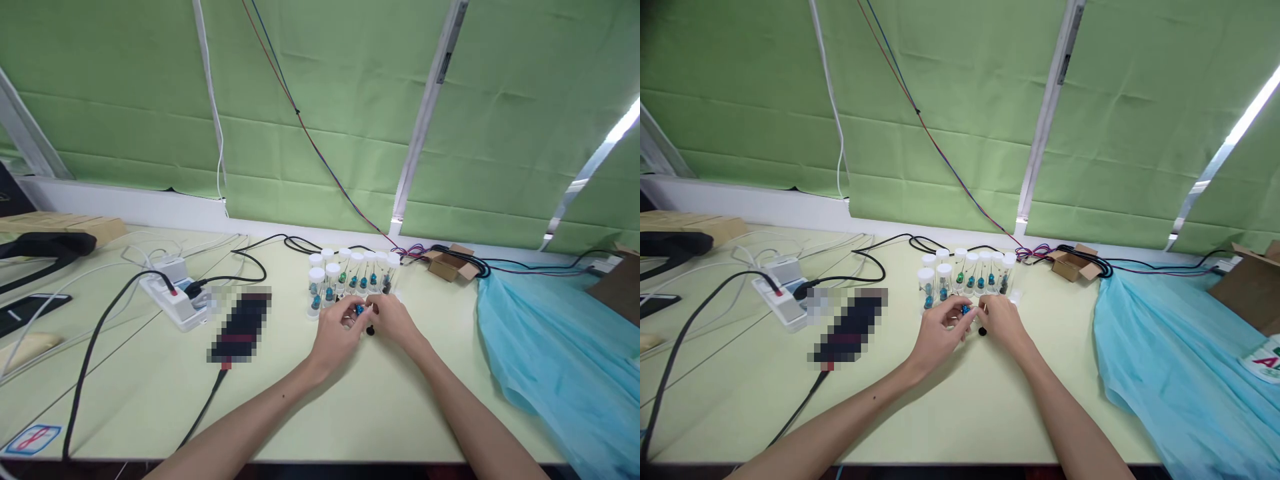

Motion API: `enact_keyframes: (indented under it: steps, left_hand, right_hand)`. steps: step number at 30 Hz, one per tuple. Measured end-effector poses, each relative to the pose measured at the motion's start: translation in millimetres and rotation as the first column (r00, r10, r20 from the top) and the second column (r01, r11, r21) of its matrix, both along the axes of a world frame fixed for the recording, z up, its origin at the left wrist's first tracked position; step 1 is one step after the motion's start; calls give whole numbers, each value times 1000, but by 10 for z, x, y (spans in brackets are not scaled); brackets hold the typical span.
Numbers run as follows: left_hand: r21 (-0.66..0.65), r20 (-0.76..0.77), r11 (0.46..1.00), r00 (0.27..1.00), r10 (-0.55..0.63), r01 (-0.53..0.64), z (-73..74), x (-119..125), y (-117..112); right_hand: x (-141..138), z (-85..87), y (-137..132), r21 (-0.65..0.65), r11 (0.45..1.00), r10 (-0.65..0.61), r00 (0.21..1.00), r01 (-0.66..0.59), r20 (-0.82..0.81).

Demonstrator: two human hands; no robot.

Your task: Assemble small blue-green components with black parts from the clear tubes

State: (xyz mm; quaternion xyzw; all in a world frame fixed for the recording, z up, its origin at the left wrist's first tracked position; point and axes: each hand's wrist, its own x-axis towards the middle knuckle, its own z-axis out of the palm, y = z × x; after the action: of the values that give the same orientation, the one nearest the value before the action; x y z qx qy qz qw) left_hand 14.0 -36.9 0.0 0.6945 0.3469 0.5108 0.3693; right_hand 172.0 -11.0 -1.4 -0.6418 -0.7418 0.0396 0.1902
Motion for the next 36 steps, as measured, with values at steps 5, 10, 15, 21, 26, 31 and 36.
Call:
enact_keyframes:
  steps: [5,10,15,21,26,31,36]
  left_hand:
    - [-4,-14,1000,1000,1,-1,0,-11,9]
    - [-10,-6,999,999,42,-42,-34,-5,41]
    - [-79,47,997,999,10,-6,-45,3,54]
    - [-106,99,993,994,-38,49,-39,9,61]
    - [-125,124,990,991,-42,58,-33,10,62]
    - [-123,128,992,992,-22,38,-35,9,72]
    - [-131,137,991,991,-7,25,-40,7,80]
  right_hand:
    - [59,37,-28,-44,998,55,998,-54,12]
    - [99,11,-61,-125,981,148,989,-148,-16]
    - [107,18,-78,-180,967,173,984,-179,-48]
    - [114,35,-77,-211,950,220,973,-231,-73]
    - [107,27,-76,-209,951,218,974,-227,-67]
    - [93,13,-83,-178,965,186,981,-193,-55]
    - [88,26,-87,-168,962,200,975,-214,-93]
